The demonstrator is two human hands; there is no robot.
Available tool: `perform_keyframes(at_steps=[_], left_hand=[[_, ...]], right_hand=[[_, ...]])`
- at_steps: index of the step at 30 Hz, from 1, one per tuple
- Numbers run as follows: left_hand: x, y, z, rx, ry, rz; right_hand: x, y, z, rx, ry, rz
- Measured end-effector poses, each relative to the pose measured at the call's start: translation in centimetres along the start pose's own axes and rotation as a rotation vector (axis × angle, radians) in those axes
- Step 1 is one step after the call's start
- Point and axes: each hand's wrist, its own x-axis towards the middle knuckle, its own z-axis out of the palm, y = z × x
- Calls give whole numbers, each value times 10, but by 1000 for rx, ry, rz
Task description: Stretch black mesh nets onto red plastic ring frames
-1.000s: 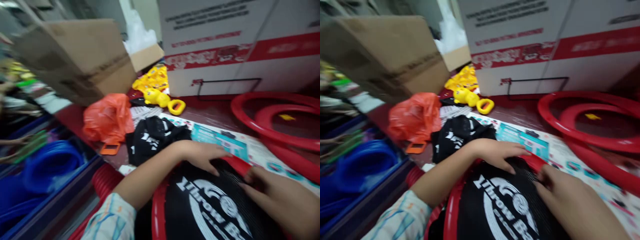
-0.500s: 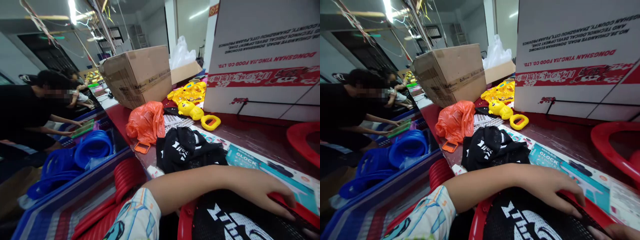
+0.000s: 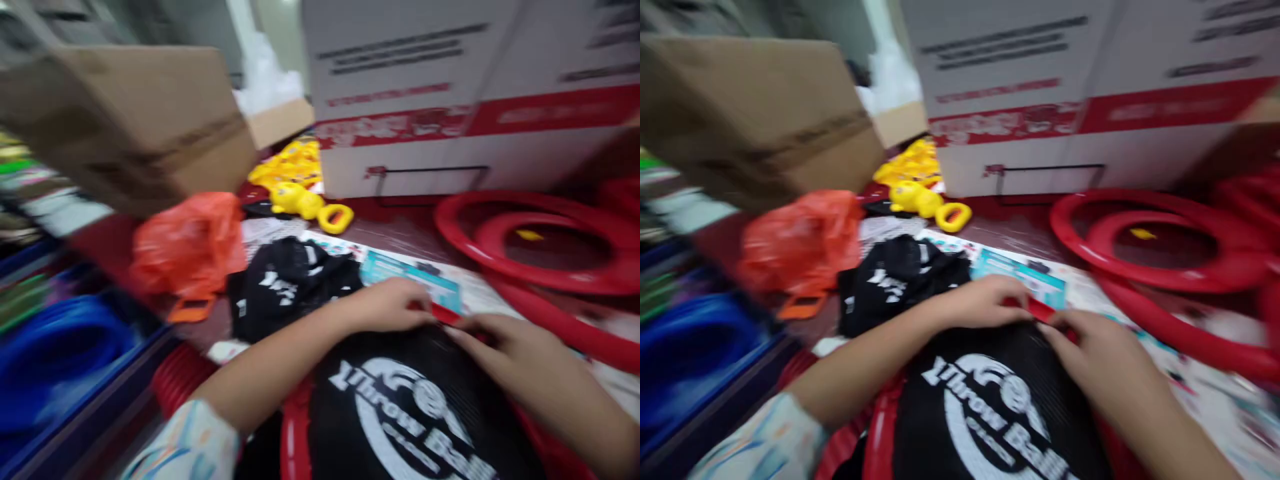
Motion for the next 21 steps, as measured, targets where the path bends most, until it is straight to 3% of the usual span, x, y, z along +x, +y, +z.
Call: perform_keyframes(at_steps=[2,6,13,21], left_hand=[[-3,-4,8,-49,41,-33],[-6,-7,15,-109,39,-111],[-9,5,14,-89,37,-225],[-9,3,16,-79,34,-238]], right_hand=[[-2,-13,-7,64,-116,86],[0,-18,-8,104,-124,186],[-4,-15,2,137,-105,178],[-2,-14,5,153,-123,174]])
